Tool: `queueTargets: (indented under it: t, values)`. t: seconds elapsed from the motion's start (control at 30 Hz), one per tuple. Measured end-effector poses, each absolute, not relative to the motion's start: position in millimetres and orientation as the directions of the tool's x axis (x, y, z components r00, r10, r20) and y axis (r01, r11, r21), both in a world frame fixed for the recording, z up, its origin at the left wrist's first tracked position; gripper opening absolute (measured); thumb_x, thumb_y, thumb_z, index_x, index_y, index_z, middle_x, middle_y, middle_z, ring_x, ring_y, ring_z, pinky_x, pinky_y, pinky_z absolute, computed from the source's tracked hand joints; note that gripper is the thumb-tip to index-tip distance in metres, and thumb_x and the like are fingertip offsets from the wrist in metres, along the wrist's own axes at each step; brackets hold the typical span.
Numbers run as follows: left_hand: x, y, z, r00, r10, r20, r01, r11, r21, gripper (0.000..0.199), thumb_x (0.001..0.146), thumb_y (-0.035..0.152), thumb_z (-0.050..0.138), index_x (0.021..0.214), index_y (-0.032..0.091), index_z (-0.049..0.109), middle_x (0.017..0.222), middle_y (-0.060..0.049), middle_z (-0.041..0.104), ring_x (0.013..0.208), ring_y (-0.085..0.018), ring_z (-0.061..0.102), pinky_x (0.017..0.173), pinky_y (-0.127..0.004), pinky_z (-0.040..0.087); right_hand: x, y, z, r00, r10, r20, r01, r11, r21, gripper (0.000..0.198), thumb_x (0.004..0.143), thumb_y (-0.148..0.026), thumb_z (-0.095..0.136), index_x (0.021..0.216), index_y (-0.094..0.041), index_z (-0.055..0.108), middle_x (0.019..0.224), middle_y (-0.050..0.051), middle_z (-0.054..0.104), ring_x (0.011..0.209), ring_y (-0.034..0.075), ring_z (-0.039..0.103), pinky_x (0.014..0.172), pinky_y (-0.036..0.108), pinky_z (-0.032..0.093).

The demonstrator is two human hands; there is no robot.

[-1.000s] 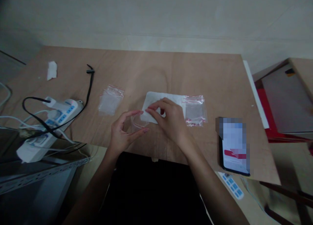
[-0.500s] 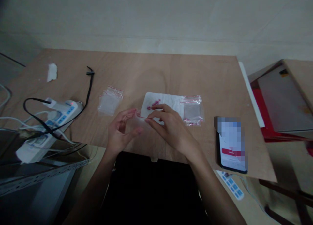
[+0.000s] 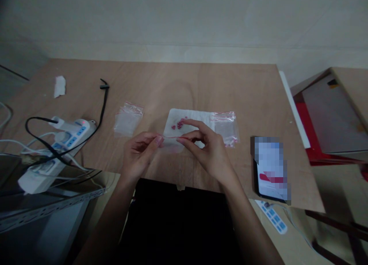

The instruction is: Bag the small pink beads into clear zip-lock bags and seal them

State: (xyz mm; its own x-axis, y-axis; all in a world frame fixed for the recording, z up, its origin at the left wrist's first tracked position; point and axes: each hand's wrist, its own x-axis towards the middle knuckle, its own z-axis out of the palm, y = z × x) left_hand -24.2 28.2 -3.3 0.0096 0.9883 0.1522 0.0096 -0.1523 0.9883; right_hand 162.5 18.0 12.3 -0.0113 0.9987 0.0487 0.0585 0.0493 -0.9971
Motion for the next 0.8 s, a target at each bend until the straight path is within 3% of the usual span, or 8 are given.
queueTargets:
  t: [0.07, 0.17, 0.23, 0.4, 0.6, 0.8]
  values:
    - [-23, 27, -4, -0.011, 0.985, 0.174, 0.005, -0.174, 0.985, 0.01, 0.079, 0.029, 0.073, 0.076, 0.019, 0.072, 0.066, 0.0, 0.071, 0.062, -0.01, 0.065, 0.063, -0.02, 0.052, 162, 17, 13, 0.009, 1.0, 0.015, 0.025, 0.015, -1.0, 0.04, 0.074, -0.028, 0.079, 0.111, -0.023, 0.067, 0.079, 0.0, 0.077, 0.08, 0.017, 0.072, 0.08, 0.033, 0.056]
    - [-21, 26, -3, -0.049, 0.981, 0.187, -0.033, -0.189, 0.981, 0.012, 0.08, 0.031, 0.072, 0.078, 0.019, 0.071, 0.066, 0.001, 0.07, 0.061, -0.01, 0.064, 0.062, -0.021, 0.051, 161, 16, 13, 0.045, 0.999, -0.031, 0.02, -0.031, -0.999, 0.018, 0.073, -0.032, 0.079, 0.085, -0.021, 0.072, 0.076, 0.001, 0.075, 0.072, 0.016, 0.069, 0.07, 0.031, 0.055]
    - [-21, 26, -2, -0.058, 0.983, 0.173, -0.039, -0.175, 0.984, 0.015, 0.08, 0.033, 0.073, 0.077, 0.019, 0.071, 0.064, 0.001, 0.07, 0.059, -0.01, 0.064, 0.062, -0.021, 0.051, 160, 15, 14, 0.071, 0.997, -0.029, 0.05, -0.033, -0.998, 0.014, 0.073, -0.034, 0.077, 0.073, -0.021, 0.072, 0.074, 0.002, 0.074, 0.068, 0.015, 0.066, 0.066, 0.029, 0.052]
    - [-21, 25, 0, -0.005, 0.988, 0.151, 0.005, -0.151, 0.988, 0.015, 0.077, 0.034, 0.075, 0.077, 0.019, 0.072, 0.067, -0.001, 0.072, 0.061, -0.011, 0.065, 0.063, -0.022, 0.052, 160, 12, 15, 0.088, 0.996, 0.016, 0.167, 0.001, -0.986, 0.013, 0.073, -0.033, 0.076, 0.072, -0.021, 0.071, 0.071, 0.002, 0.07, 0.066, 0.015, 0.061, 0.062, 0.03, 0.048]
    - [-18, 24, -1, -0.04, 0.99, 0.133, -0.03, -0.134, 0.99, 0.018, 0.075, 0.036, 0.077, 0.071, 0.019, 0.073, 0.068, -0.001, 0.073, 0.062, -0.012, 0.065, 0.064, -0.024, 0.052, 152, 13, 11, 0.042, 0.999, -0.002, 0.044, -0.003, -0.999, 0.01, 0.073, -0.032, 0.075, 0.077, -0.022, 0.073, 0.074, 0.001, 0.07, 0.065, 0.014, 0.059, 0.059, 0.028, 0.046]
    - [-19, 25, 0, 0.071, 0.994, 0.084, -0.026, -0.082, 0.996, 0.017, 0.076, 0.036, 0.076, 0.079, 0.019, 0.074, 0.072, -0.003, 0.074, 0.065, -0.014, 0.067, 0.065, -0.024, 0.053, 146, 14, 10, 0.055, 0.997, 0.044, 0.036, 0.042, -0.998, 0.006, 0.073, -0.028, 0.075, 0.073, -0.022, 0.074, 0.069, 0.001, 0.07, 0.066, 0.015, 0.06, 0.064, 0.03, 0.047]
